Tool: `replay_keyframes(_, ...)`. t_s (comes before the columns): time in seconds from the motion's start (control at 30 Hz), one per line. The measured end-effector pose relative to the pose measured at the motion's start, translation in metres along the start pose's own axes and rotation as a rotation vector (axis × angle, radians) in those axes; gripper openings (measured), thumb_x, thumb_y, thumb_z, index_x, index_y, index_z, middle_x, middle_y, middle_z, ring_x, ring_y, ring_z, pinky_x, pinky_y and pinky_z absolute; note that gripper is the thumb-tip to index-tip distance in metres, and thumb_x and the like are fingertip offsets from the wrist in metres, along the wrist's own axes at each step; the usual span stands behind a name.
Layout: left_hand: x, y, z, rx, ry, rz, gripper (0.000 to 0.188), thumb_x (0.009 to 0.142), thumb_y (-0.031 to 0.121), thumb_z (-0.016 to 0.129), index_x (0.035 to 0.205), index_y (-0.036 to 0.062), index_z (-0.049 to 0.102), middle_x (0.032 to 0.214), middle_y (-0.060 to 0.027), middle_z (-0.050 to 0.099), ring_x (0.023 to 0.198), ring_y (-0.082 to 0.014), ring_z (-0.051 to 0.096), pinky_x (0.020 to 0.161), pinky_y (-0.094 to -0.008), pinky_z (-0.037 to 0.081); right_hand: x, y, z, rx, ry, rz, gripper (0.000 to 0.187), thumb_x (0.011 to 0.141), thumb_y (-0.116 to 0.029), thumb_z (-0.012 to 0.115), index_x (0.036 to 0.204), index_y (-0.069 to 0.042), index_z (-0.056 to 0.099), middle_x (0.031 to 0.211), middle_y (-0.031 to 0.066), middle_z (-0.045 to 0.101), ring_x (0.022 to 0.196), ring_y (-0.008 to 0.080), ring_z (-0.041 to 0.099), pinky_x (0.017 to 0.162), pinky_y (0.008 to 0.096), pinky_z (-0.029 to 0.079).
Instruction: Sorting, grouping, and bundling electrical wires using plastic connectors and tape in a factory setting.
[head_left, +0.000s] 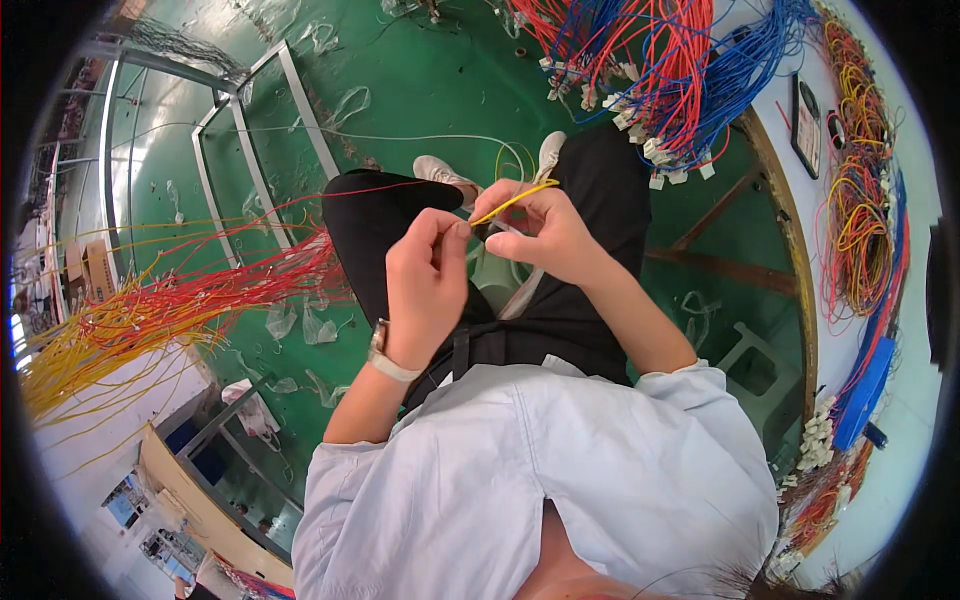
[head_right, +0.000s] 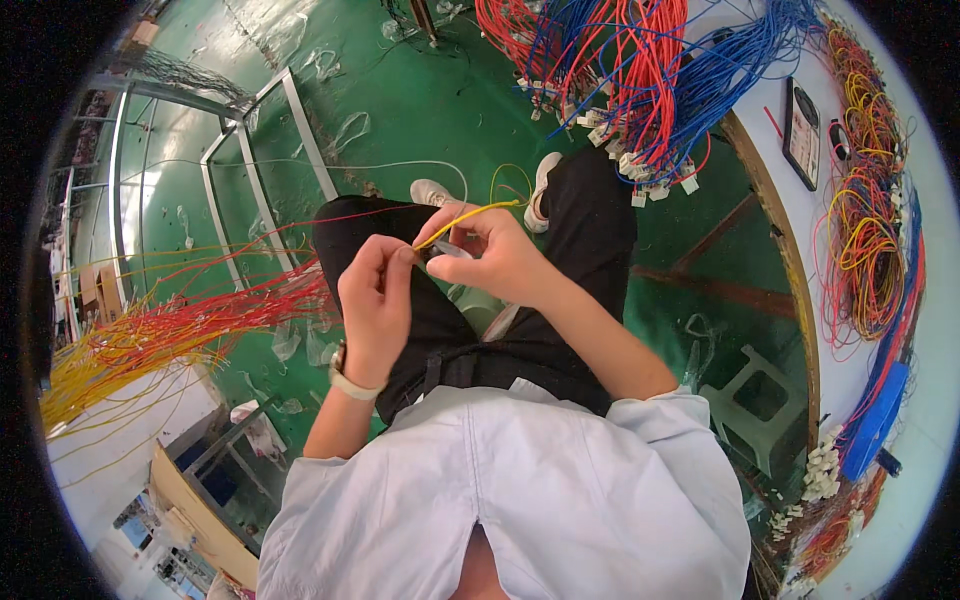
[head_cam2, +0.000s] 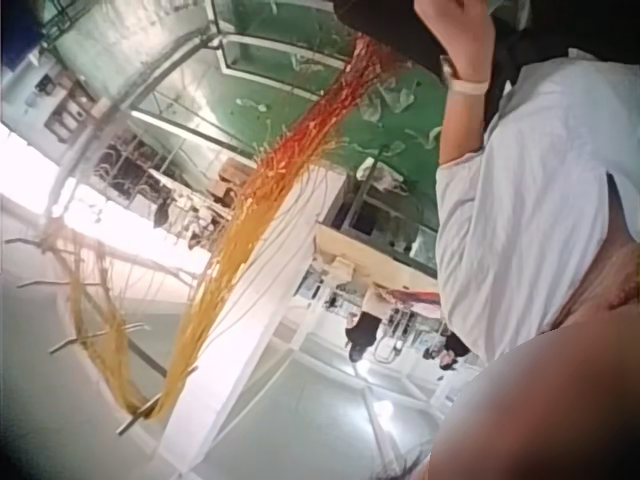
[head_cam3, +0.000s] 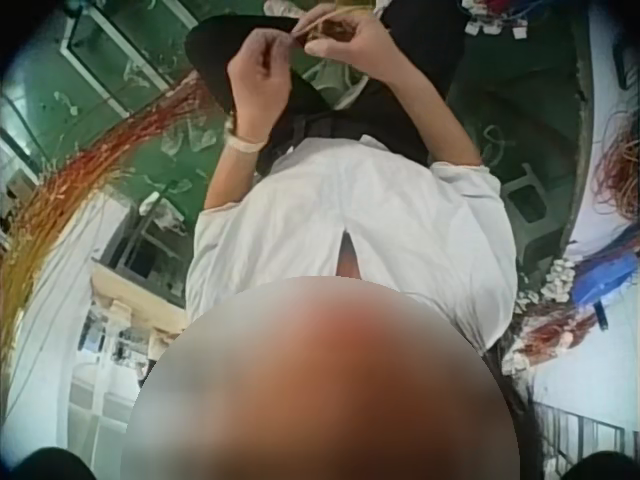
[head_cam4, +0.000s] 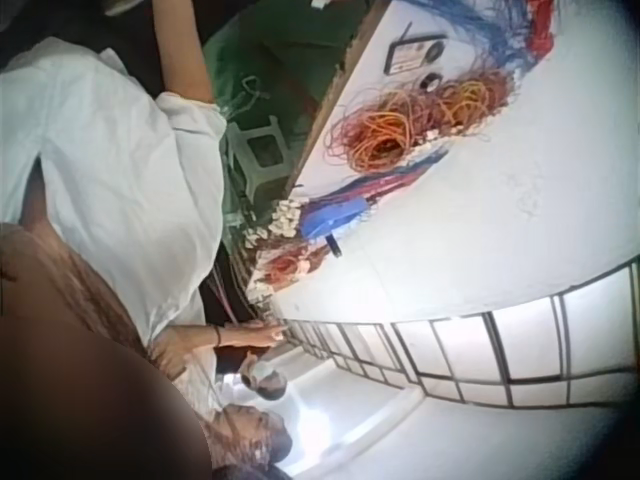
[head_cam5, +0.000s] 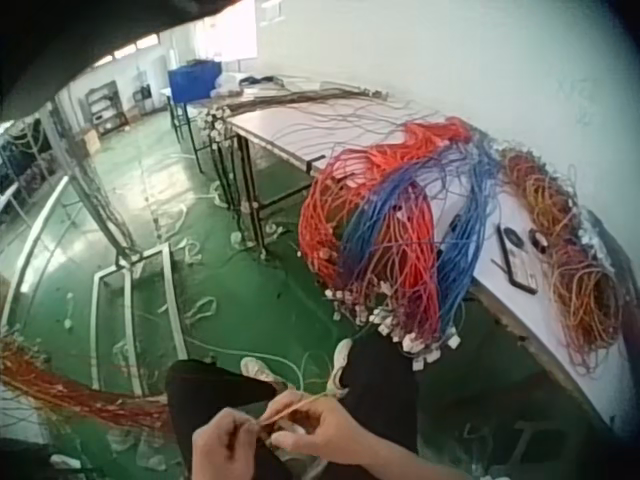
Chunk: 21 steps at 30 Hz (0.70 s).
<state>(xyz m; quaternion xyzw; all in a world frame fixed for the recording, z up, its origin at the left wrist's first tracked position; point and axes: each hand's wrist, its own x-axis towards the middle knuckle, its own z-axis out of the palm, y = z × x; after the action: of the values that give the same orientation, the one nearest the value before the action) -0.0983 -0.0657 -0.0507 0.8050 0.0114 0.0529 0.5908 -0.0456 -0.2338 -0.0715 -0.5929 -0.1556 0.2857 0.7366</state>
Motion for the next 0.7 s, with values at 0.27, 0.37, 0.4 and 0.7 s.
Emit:
replay_keyframes(0.27,0.012,-0.019,-0.016,-0.49,0.03,-0.313,0.022,0.097,0.018,0.05,0.083,0.0024,0.056,0.058,0.0088,0.037,0.048,0.0,0.026,0.043,-0.0201,0.016,-0.015,-0.005,0.014,0.13,0.117,0.11,0.046,0.078,-0.002,0.062,0.123,0.003,0.053,0.105,0.0036,0.058,0.097,0.0095,0.054,0.089,0.0247,0.044)
replay_keyframes(0.37,0.005,0.0,-0.018,-0.67,-0.228,-0.539,0.023,0.097,0.021,0.05,0.083,0.0034,0.056,0.057,0.0089,0.034,0.048,-0.0001,0.025,0.043,-0.0197,0.016,-0.002,0.012,0.006,0.138,0.131,0.094,0.042,0.079,-0.001,0.064,0.121,0.003,0.055,0.11,0.0067,0.061,0.1,0.0106,0.056,0.09,0.0257,0.045)
replay_keyframes(0.4,0.003,0.002,-0.017,-0.735,-0.273,-0.587,0.023,0.097,0.021,0.05,0.083,0.0033,0.055,0.058,0.0089,0.034,0.048,-0.0003,0.024,0.043,-0.0197,0.016,-0.001,0.013,0.007,0.179,0.12,0.068,0.041,0.08,-0.001,0.064,0.12,0.003,0.056,0.112,0.0073,0.061,0.1,0.0108,0.057,0.09,0.026,0.046)
replay_keyframes(0.7,-0.001,0.002,-0.02,-0.591,-0.14,-0.428,0.023,0.098,0.02,0.05,0.085,0.0015,0.055,0.061,0.0085,0.036,0.05,0.0003,0.027,0.043,-0.0186,0.02,0.0,0.015,0.011,0.326,0.139,0.15,0.035,0.099,-0.031,0.043,0.106,-0.001,0.06,0.08,0.0012,0.058,0.066,0.006,0.051,0.054,0.0206,0.042)
